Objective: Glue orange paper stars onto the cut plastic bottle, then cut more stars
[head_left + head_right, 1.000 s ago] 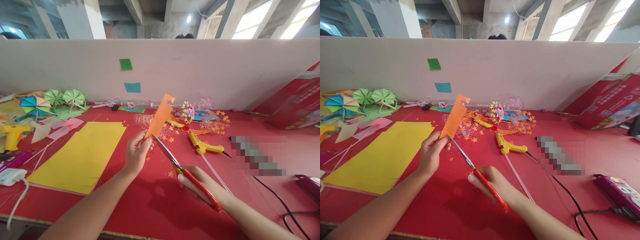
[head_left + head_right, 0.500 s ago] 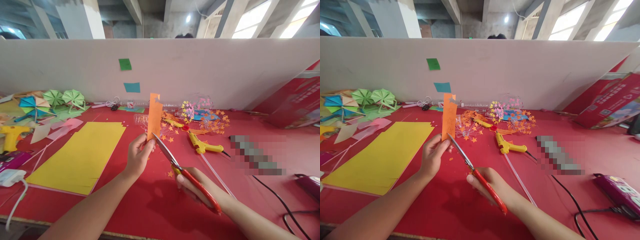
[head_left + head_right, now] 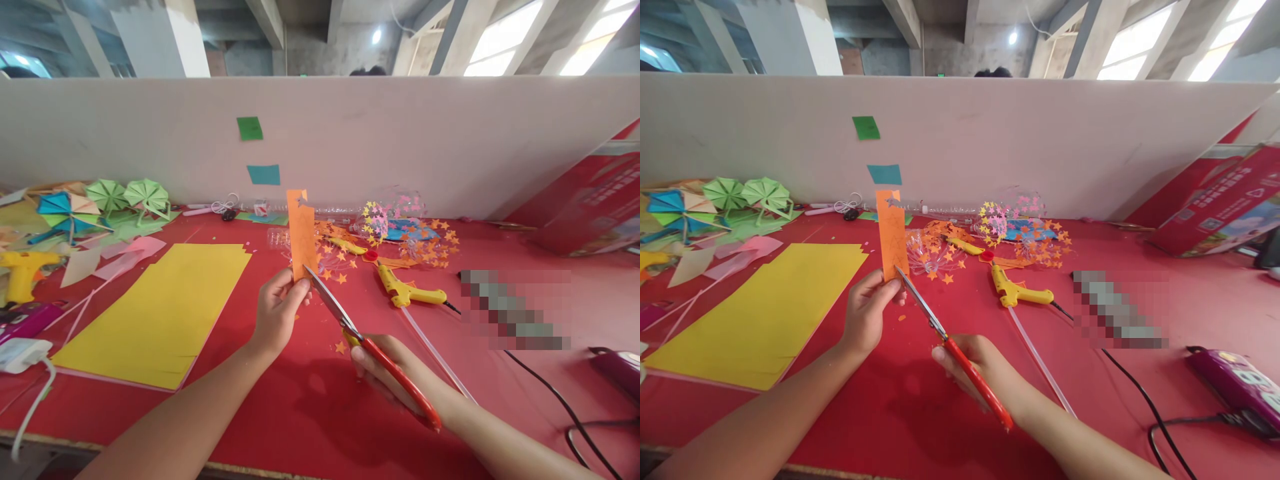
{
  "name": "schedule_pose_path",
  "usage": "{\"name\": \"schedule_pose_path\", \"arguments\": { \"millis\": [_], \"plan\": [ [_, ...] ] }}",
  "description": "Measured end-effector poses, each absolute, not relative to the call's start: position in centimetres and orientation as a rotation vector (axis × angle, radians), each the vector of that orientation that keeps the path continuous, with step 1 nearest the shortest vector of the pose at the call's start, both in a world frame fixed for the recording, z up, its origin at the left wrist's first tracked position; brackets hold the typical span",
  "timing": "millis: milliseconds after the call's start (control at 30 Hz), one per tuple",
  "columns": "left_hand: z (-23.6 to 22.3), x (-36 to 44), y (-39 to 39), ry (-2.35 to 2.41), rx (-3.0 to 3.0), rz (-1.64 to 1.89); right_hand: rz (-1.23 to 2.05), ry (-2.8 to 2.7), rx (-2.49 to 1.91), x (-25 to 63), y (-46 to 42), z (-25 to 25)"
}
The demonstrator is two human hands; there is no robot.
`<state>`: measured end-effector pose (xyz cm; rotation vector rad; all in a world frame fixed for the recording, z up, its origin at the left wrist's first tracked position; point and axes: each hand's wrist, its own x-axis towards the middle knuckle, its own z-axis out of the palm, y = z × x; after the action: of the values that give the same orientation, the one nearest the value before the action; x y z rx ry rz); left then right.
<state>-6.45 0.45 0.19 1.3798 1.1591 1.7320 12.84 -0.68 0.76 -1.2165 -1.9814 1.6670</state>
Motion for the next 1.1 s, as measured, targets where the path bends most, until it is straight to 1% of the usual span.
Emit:
{"name": "schedule_pose_path", "arguments": {
  "millis": [567,1000,1100],
  "plan": [
    [0.1,-6.8,0.7,1.103,1.372,1.754,1.619,-2.003,-1.284,13.2,-0.4,0.2],
    [0.5,-7.5,1.3,1.037,1.159,1.835,1.637,-1.967,-1.317,13.1,-0.4,0.3],
    [0.6,-7.3,1.3,1.01,1.144,1.784,1.641,-1.933,-1.321,12.9,-0.5,0.4]
  ]
}}
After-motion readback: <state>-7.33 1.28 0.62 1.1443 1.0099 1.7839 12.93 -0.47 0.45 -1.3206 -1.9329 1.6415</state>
